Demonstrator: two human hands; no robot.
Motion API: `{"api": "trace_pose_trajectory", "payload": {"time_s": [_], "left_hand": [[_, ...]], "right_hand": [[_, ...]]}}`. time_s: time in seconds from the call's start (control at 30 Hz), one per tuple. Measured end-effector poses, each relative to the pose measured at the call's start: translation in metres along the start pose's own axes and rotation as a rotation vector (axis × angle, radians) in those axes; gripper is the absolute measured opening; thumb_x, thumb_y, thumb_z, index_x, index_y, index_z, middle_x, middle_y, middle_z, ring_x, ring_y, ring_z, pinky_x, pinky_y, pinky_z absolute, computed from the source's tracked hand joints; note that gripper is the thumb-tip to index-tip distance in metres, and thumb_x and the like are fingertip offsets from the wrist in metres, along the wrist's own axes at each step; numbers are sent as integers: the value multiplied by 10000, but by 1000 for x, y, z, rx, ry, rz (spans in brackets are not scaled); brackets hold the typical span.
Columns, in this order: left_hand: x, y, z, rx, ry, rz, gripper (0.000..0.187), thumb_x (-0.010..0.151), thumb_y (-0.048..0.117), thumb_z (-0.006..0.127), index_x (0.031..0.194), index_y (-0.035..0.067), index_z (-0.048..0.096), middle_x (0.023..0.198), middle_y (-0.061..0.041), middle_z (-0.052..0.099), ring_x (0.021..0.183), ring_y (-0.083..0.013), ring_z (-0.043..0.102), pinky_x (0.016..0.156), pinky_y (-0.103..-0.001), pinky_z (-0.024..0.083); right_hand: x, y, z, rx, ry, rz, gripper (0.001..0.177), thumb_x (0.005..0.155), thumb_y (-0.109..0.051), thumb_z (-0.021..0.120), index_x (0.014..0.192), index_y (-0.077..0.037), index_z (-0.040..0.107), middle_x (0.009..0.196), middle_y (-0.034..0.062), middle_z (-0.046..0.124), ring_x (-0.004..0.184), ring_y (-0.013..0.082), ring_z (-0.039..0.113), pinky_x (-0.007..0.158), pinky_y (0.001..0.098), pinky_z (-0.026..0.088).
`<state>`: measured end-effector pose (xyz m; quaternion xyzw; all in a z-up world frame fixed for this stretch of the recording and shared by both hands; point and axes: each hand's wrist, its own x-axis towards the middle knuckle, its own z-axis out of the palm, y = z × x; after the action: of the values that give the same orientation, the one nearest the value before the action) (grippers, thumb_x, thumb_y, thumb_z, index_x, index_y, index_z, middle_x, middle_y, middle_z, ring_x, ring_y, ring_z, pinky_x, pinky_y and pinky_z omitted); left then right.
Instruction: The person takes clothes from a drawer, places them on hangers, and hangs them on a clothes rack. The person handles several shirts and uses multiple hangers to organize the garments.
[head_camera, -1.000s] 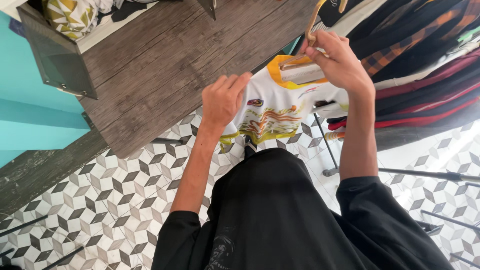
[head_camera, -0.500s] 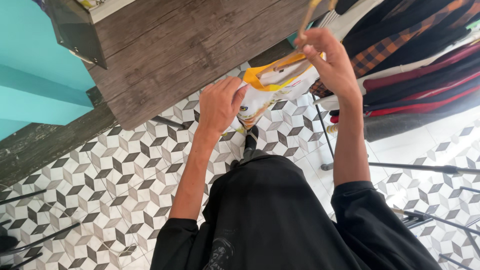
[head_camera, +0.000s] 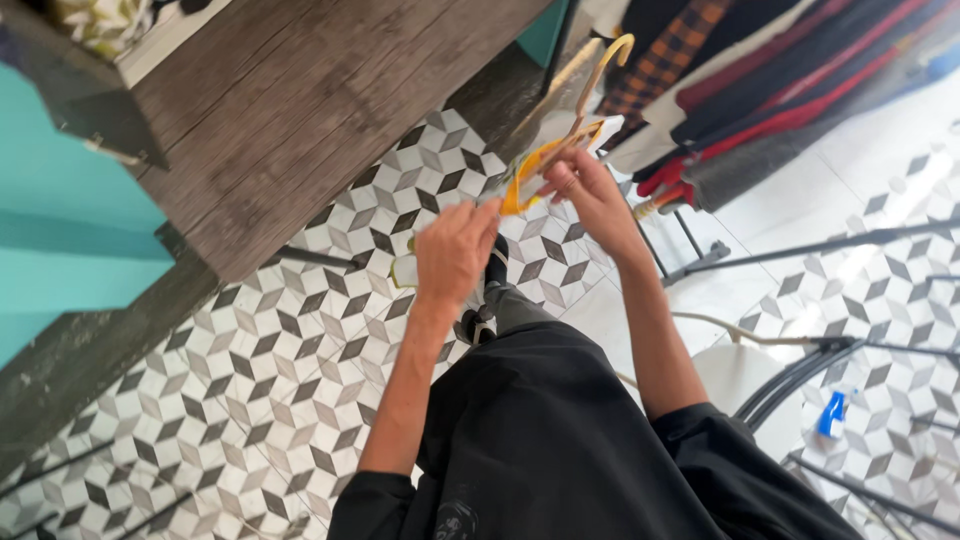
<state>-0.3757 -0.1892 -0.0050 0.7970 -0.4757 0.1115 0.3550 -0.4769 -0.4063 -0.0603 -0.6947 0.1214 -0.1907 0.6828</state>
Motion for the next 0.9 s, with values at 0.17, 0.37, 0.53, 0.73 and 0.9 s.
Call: {"api": "trace_pose_trajectory", "payload": {"time_s": [0.17, 0.37, 0.53, 0.73, 0.9], "left_hand": [[-14, 37, 20, -157, -142, 63, 246, 909, 171, 762, 1147, 124, 718, 788, -62, 572, 786, -283, 605, 672, -437, 500], [-14, 73, 61, -329, -369, -90, 483, 863, 102, 745, 1316, 139, 582, 959, -100, 593, 894, -326, 652, 713, -450, 527], [-26, 84, 110, -237, -493, -123, 545, 774, 76, 750, 1277, 144, 554, 1071, -105, 634, 948, -360, 676, 725, -472, 532], [-50, 83, 185, -137, -676, -124, 345, 876, 135, 691, 1216, 170, 638, 1061, -98, 702, 898, -380, 686, 739, -501, 523], [-25, 107, 235, 74, -884, -191, 391, 879, 175, 689, 1263, 235, 653, 1102, -116, 702, 1003, -369, 667, 842, -505, 505]], "right_hand": [[-50, 25, -21, 338, 247, 204, 269, 1105, -286, 602, 1161, -27, 647, 908, 9, 634, 732, 86, 595, 682, 259, 484], [-101, 27, -69, 284, 515, 174, 270, 1080, -313, 557, 1131, -55, 617, 954, 7, 681, 747, 69, 626, 700, 232, 530], [-109, 16, -145, 195, 655, 38, 278, 1113, -327, 478, 1157, -74, 584, 948, 27, 679, 745, 65, 629, 689, 239, 532], [-96, 20, -272, 35, 725, -22, 303, 1176, -361, 434, 1136, -90, 563, 924, -22, 609, 781, 31, 576, 722, 208, 482], [-86, 39, -357, -15, 760, 32, 316, 1162, -367, 443, 1065, -95, 571, 861, -39, 557, 714, 35, 558, 662, 212, 471]]}}
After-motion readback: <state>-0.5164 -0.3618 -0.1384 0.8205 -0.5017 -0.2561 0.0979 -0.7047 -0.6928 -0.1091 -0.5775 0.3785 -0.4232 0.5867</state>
